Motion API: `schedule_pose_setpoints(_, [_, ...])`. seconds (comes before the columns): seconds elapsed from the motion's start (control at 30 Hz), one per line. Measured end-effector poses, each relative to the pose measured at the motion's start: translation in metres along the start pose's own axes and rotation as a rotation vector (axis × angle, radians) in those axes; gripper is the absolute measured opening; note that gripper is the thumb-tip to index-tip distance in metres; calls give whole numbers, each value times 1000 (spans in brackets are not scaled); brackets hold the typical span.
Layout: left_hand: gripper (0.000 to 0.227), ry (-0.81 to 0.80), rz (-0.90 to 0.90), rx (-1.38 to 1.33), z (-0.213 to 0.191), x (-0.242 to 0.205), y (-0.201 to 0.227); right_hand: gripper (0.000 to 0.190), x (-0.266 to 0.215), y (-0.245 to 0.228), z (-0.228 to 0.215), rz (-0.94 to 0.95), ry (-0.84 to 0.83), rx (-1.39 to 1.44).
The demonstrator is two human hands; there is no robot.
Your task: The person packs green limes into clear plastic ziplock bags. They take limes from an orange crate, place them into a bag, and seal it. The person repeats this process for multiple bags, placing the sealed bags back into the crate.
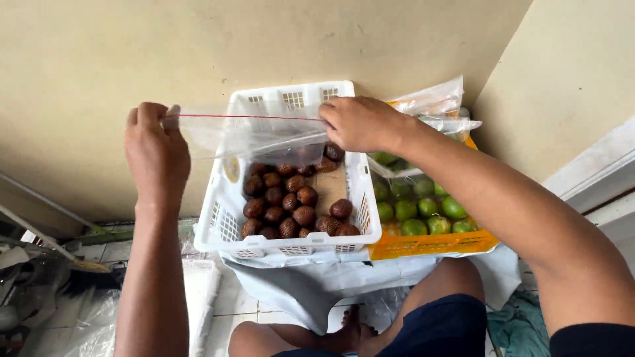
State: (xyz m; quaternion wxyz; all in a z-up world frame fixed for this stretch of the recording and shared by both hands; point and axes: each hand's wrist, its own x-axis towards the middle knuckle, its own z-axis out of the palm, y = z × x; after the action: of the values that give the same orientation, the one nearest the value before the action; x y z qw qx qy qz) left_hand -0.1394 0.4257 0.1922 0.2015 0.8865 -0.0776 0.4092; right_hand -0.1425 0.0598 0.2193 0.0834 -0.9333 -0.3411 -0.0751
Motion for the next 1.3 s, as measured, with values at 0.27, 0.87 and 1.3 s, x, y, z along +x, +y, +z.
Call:
schedule_pose_setpoints(0.27, [38,-390,-149,-462,94,-36,-15,14,4,74,48,361,342,629])
schedule_pose_setpoints(0.87, [28,-34,-1052,-1704,217,-31,-34,21,53,174,240,702,1036,2282])
schedule_pose_setpoints(1.3, [19,160,-1022,-1615,220,-1,-16,27,69,102,185,776,1072,1267])
